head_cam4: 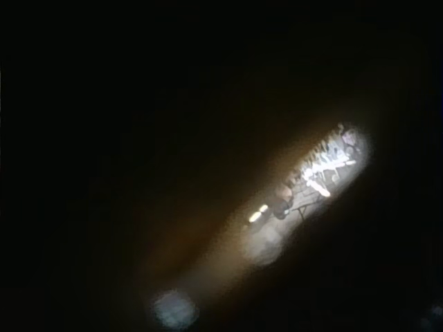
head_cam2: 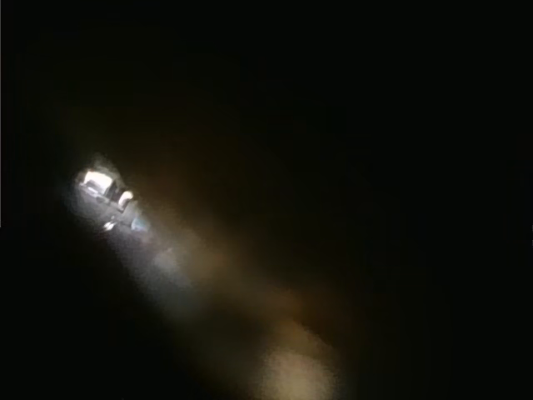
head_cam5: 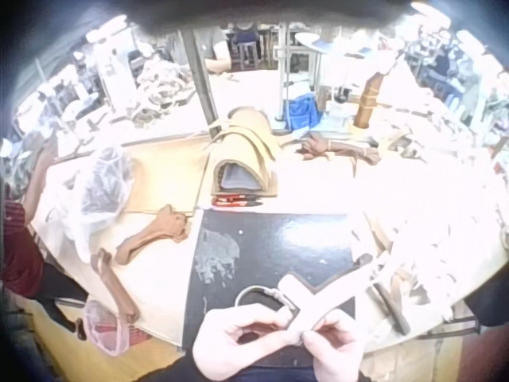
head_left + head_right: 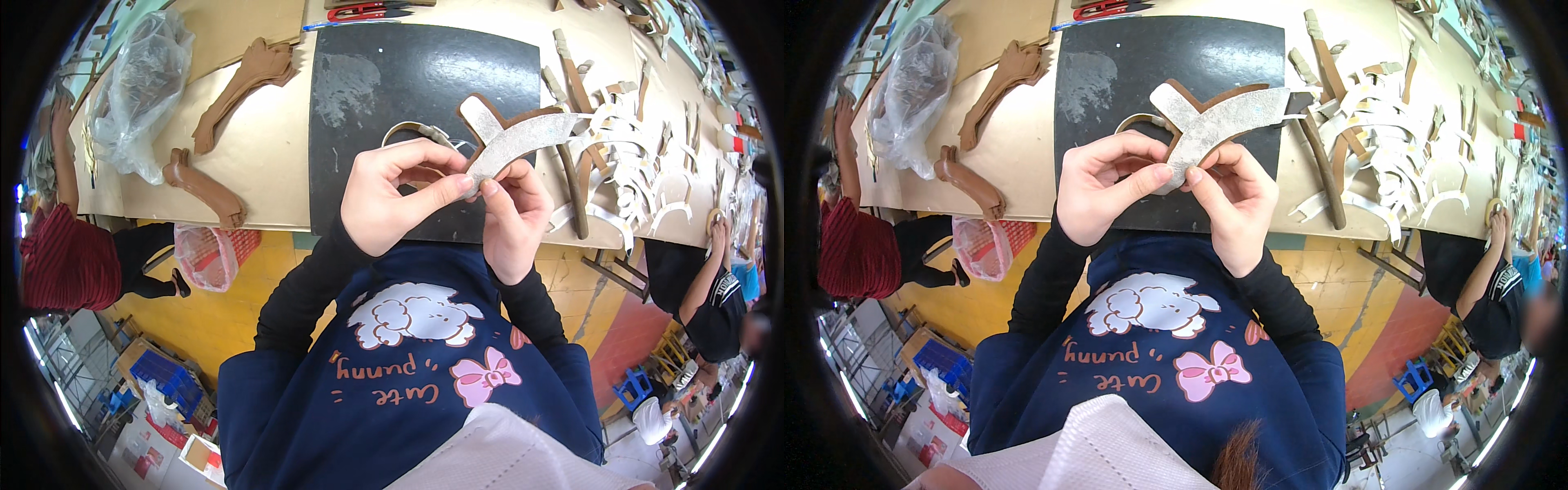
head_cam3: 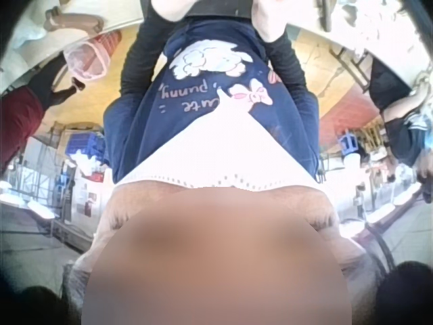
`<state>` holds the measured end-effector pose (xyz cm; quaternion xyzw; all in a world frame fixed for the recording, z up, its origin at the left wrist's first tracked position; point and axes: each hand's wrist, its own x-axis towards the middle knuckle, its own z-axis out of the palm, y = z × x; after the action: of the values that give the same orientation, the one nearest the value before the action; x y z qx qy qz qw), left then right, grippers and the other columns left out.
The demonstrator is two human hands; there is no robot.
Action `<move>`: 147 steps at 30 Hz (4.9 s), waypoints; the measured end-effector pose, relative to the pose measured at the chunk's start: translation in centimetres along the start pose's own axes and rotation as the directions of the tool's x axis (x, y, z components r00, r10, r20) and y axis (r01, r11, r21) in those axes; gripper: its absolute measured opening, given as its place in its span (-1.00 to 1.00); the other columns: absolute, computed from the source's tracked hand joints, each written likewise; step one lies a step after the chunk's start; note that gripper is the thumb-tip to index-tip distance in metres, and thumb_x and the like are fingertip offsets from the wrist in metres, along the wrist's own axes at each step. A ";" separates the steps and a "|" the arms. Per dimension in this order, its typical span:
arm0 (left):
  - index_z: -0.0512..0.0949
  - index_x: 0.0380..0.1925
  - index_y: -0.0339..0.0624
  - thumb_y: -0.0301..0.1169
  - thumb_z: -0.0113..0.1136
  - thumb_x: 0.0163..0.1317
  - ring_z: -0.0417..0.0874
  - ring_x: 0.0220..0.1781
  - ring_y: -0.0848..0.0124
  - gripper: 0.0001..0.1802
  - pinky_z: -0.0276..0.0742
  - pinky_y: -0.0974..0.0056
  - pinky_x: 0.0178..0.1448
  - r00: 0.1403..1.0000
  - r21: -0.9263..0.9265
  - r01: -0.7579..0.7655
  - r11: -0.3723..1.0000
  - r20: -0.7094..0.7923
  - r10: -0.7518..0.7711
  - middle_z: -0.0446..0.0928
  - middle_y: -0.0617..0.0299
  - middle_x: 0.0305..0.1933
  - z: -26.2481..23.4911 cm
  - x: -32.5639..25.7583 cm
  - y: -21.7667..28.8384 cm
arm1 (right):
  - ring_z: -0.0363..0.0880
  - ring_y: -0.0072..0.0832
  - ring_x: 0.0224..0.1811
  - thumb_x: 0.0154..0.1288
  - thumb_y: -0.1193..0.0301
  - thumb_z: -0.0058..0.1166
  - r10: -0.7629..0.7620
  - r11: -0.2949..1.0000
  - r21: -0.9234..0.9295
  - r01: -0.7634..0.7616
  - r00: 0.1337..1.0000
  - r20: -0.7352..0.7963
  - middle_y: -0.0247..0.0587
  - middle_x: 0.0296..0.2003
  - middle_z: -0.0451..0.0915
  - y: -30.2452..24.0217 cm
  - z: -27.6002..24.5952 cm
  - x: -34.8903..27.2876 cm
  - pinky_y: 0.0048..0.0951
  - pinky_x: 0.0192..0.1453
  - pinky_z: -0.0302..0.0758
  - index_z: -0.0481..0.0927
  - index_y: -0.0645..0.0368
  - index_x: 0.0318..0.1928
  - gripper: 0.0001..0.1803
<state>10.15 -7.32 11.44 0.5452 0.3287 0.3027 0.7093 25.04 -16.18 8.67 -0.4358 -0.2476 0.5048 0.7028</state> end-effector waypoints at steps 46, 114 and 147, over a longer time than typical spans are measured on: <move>0.74 -0.36 0.02 -0.39 0.34 -0.26 0.45 -0.40 0.55 -0.69 0.20 0.36 -0.26 0.486 0.525 -0.831 0.186 0.522 0.701 0.46 0.51 -0.45 -4.7 -2.8 -0.3 | 0.44 -0.54 -0.44 -0.37 0.35 0.24 -0.573 0.112 -0.315 0.942 0.320 0.754 -0.46 -0.45 0.49 -0.6 -2.0 0.7 -0.42 -0.30 0.39 0.74 0.03 -0.32 -0.60; 0.53 -0.43 -0.41 -0.63 -0.04 0.16 0.64 0.01 0.26 -0.87 0.46 0.26 0.18 0.992 -0.007 0.125 0.992 -0.009 -0.125 0.63 0.05 -0.23 0.4 0.5 -7.7 | 0.66 -0.68 -0.36 0.25 0.61 0.18 0.120 0.688 -0.682 -0.249 0.965 -0.231 -0.26 -0.39 0.69 1.0 -7.6 0.8 -0.63 -0.25 0.56 0.68 0.42 -0.25 -0.90; 0.53 -0.47 -0.31 -0.41 0.42 0.19 0.58 -0.46 0.40 -0.75 0.48 0.32 -0.35 0.962 0.560 -0.125 0.819 0.270 -0.038 0.52 0.17 -0.40 0.7 2.1 -6.8 | 0.75 -0.50 -0.29 0.32 0.62 0.16 0.256 0.590 -0.794 -0.147 0.967 0.012 -0.10 -0.29 0.76 -0.9 -5.0 0.7 -0.51 -0.16 0.61 0.67 0.25 0.12 -0.64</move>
<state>12.43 -7.55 4.66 0.7759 0.2923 0.1296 0.5437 29.66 -17.44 6.94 -0.6924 -0.4361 0.4472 0.3612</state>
